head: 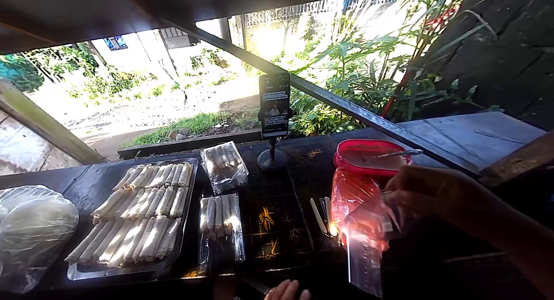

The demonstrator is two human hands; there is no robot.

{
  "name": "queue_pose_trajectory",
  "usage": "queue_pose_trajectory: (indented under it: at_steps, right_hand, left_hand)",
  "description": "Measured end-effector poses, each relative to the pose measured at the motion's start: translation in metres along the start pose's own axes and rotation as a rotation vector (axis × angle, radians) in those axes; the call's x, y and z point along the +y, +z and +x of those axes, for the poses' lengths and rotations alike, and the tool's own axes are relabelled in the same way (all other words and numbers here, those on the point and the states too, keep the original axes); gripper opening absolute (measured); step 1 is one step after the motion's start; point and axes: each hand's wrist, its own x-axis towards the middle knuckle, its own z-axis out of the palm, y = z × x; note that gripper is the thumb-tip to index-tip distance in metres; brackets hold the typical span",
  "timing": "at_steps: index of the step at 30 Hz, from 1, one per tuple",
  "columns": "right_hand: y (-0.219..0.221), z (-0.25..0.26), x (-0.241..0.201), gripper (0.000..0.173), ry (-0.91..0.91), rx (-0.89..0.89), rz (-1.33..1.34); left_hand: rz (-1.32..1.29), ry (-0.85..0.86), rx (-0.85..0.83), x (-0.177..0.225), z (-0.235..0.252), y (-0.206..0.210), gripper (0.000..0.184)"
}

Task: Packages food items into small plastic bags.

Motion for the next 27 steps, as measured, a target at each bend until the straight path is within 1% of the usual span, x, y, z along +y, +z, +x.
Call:
queue_pose_trajectory:
  at_steps: [2,3,4,5,6,8,9,10,12,14,17,18,20,22,25,27]
  right_hand:
    - [-0.026,0.002,0.010,0.011,-0.018,0.012,0.234]
    - [-0.036,0.002,0.015,0.015,0.030,0.050,0.290]
    - [-0.043,0.001,0.020,0.019,0.149,0.099,0.308]
    - [-0.048,0.000,0.027,0.018,0.312,0.107,0.293]
    - [-0.051,0.000,0.037,0.016,0.480,0.061,0.251]
    - [-0.042,0.002,0.065,0.012,0.779,-0.056,0.150]
    - [-0.035,0.003,0.082,0.013,0.880,-0.100,0.108]
    - [-0.027,0.005,0.096,0.014,0.938,-0.127,0.081]
    - [-0.014,0.011,0.110,0.016,0.961,-0.114,0.078]
    - [-0.003,0.025,0.112,0.012,0.934,-0.114,0.079]
    - [0.009,0.043,0.105,0.012,0.876,-0.179,0.087]
    - [0.013,0.047,0.104,0.011,0.846,-0.198,0.093]
    - [0.022,0.056,0.103,0.011,0.770,-0.221,0.100]
    - [0.030,0.067,0.098,0.013,0.750,-0.222,0.120]
    - [0.040,0.084,0.098,0.013,0.754,-0.172,0.158]
    - [0.039,0.092,0.099,0.015,0.720,-0.137,0.154]
  left_hand:
    - [0.032,0.223,-0.008,0.007,0.036,0.013,0.031]
    - [0.047,0.293,-0.020,0.011,0.053,0.019,0.032]
    - [0.056,0.343,-0.034,0.015,0.069,0.024,0.033]
    - [0.048,0.385,-0.048,0.019,0.084,0.029,0.034]
    - [0.019,0.427,-0.072,0.022,0.097,0.034,0.035]
    - [-0.024,0.514,-0.108,0.027,0.115,0.046,0.035]
    - [-0.016,0.551,-0.108,0.028,0.121,0.055,0.035]
    - [-0.007,0.574,-0.099,0.028,0.126,0.065,0.037]
    - [-0.010,0.565,-0.039,0.028,0.134,0.085,0.041]
    - [-0.035,0.485,0.013,0.027,0.140,0.099,0.035]
    - [-0.260,0.346,0.017,0.029,0.151,0.098,0.026]
    - [-0.273,0.340,0.018,0.027,0.152,0.098,0.025]
    - [-0.211,0.348,-0.033,0.023,0.151,0.098,0.028]
    - [-0.135,0.344,-0.109,0.019,0.151,0.095,0.029]
    - [-0.122,0.243,-0.213,0.007,0.162,0.087,0.028]
    - [-0.089,0.207,-0.213,-0.010,0.173,0.083,0.034]
